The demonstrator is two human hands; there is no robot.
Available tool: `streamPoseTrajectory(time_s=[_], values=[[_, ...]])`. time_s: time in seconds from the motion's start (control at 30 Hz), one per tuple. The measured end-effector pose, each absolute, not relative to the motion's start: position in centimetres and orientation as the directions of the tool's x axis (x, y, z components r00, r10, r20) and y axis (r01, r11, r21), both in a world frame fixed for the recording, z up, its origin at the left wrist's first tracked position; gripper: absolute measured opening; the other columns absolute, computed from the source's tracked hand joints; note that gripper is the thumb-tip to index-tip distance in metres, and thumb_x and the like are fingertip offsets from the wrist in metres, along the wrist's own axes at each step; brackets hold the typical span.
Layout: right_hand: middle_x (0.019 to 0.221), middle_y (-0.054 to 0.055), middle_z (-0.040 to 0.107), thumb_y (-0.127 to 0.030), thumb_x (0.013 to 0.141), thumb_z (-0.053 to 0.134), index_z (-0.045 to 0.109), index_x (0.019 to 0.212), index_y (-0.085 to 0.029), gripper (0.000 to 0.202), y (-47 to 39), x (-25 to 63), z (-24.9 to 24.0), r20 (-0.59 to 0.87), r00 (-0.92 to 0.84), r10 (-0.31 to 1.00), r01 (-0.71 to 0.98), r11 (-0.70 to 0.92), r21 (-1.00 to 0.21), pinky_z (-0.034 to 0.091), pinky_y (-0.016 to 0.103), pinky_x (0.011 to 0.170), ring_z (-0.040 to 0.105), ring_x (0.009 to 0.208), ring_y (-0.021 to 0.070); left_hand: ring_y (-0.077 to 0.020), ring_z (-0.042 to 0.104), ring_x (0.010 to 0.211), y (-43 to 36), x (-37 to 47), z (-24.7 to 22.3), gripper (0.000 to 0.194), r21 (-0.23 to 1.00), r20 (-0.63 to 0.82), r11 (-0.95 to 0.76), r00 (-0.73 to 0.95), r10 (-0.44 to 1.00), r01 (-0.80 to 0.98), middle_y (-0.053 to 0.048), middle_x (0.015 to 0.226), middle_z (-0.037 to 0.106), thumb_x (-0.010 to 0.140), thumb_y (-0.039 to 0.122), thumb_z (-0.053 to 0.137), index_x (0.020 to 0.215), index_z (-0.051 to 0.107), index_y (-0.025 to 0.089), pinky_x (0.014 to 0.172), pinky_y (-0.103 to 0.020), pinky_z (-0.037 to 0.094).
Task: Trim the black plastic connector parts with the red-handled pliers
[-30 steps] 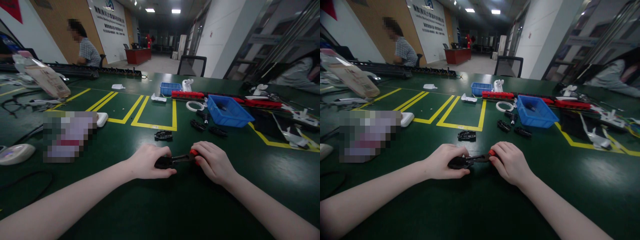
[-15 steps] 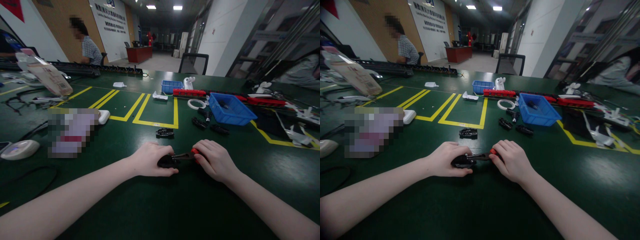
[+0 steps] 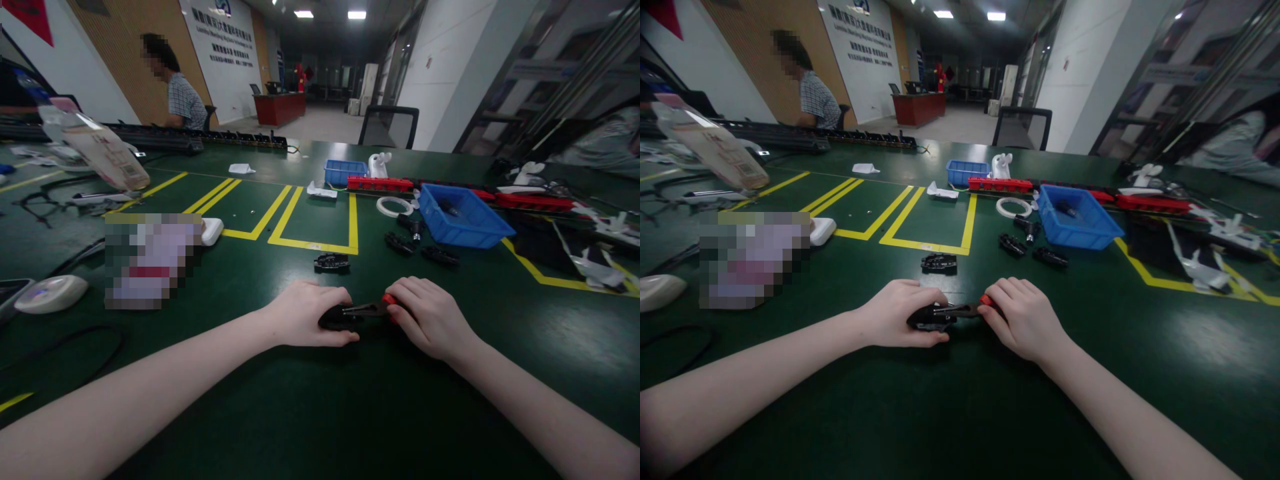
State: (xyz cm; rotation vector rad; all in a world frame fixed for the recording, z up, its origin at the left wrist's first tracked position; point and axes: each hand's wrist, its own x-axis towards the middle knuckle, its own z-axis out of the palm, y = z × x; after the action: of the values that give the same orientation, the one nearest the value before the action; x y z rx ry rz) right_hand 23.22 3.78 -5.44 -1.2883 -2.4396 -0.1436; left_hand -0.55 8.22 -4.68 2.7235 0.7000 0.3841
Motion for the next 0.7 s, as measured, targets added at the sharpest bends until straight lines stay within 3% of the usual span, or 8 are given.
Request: streamPoseTrajectory(time_s=[0.57, 0.7], values=[[0.076, 0.007, 0.059, -0.037, 0.094, 0.031, 0.056, 0.081, -0.017, 0.035, 3.83, 23.13, -5.57, 0.347, -0.468, 0.813, 0.854, 0.517, -0.059, 0.037, 0.031, 0.061, 0.05, 0.067, 0.0181, -0.0158, 0.061, 0.073, 8.35, -0.68, -4.89, 0.039, 0.341, 0.158, -0.823, 0.835, 0.526, 0.454, -0.002, 0.091, 0.067, 0.085, 0.05, 0.056, 0.107, 0.06, 0.018, 0.063, -0.026, 0.043], [0.076, 0.007, 0.06, -0.036, 0.095, 0.031, 0.056, 0.081, -0.017, 0.035, 3.77, 23.17, -5.47, 0.36, -0.49, 0.794, 0.834, 0.547, -0.072, 0.037, 0.032, 0.062, 0.05, 0.067, 0.018, -0.0151, 0.061, 0.074, 8.45, -0.89, -4.67, 0.04, 0.427, 0.14, -0.819, 0.867, 0.478, 0.383, -0.002, 0.09, 0.066, 0.086, 0.048, 0.057, 0.111, 0.059, 0.017, 0.063, -0.024, 0.043]])
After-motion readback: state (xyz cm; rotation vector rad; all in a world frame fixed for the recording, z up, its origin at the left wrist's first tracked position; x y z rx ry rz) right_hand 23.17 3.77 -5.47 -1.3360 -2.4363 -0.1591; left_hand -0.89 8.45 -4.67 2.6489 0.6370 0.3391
